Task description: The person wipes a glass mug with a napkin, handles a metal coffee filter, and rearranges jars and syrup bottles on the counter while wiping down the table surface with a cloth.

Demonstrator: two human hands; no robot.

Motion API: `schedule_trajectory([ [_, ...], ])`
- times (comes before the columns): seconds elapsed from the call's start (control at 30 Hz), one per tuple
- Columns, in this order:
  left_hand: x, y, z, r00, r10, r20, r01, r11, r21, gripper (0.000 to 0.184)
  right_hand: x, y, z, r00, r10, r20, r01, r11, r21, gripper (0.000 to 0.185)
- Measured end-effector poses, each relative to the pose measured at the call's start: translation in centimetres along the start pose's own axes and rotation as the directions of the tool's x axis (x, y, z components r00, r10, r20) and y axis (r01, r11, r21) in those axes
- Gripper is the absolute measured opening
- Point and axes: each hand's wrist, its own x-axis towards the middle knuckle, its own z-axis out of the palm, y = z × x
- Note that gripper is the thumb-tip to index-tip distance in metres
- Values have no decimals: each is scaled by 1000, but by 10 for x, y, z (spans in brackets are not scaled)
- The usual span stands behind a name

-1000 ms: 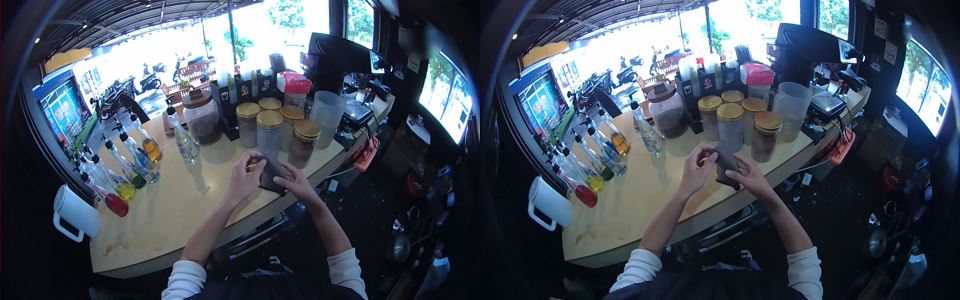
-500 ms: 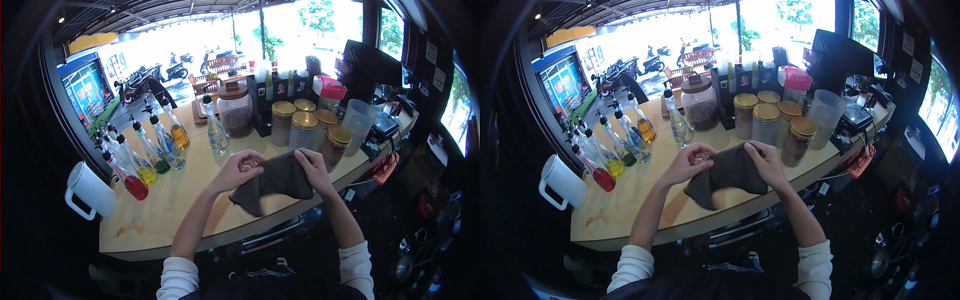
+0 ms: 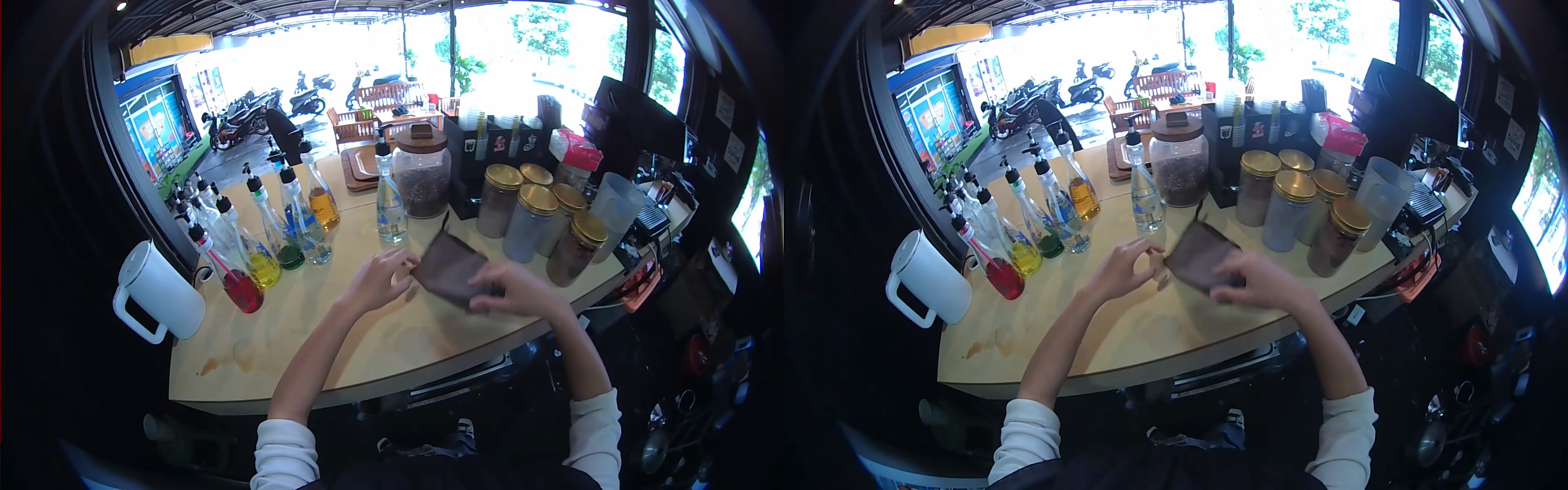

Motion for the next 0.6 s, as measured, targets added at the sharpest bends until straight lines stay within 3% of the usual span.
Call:
schedule_trajectory([
  [0.03,-9,-8,-3,991,-96,90,97,995,-2,28,-4,8,16,987,123,104,-113,989,-98,31],
  [0.07,-16,-14,-8,990,-100,95,100,995,1,28,-4,17,33,948,253,191,-214,955,-205,37],
  [0.1,-22,-19,-12,982,-155,108,160,986,-39,28,2,28,50,948,254,190,-216,956,-199,37],
  [0.17,-27,-30,-17,970,-210,125,221,972,-83,28,15,56,83,985,160,-63,-169,971,-170,54],
  [0.2,-26,-35,-20,964,-246,98,256,960,-110,31,23,64,97,985,162,-62,-171,970,-171,54],
  [0.27,-23,-41,-16,954,-291,66,298,944,-143,34,36,81,125,986,162,42,-131,903,-409,62],
  [0.3,-21,-46,-13,950,-314,6,308,930,-201,39,36,97,144,960,237,151,-158,899,-408,62],
  [0.33,-17,-52,-12,941,-335,-57,311,917,-251,44,37,105,146,963,223,149,-146,902,-405,62],
  [0.4,-6,-61,-8,925,-364,-110,330,913,-241,50,43,126,134,970,217,109,-166,920,-354,62],
  [0.47,2,-69,6,901,-404,-155,362,900,-242,57,58,156,119,938,347,18,-317,876,-364,63],
  [0.53,18,-80,23,822,-475,-313,387,870,-305,73,77,172,116,911,412,-30,-389,833,-394,65],
  [0.6,39,-86,41,766,-504,-400,427,863,-269,82,92,178,129,930,367,-14,-331,822,-462,66],
])
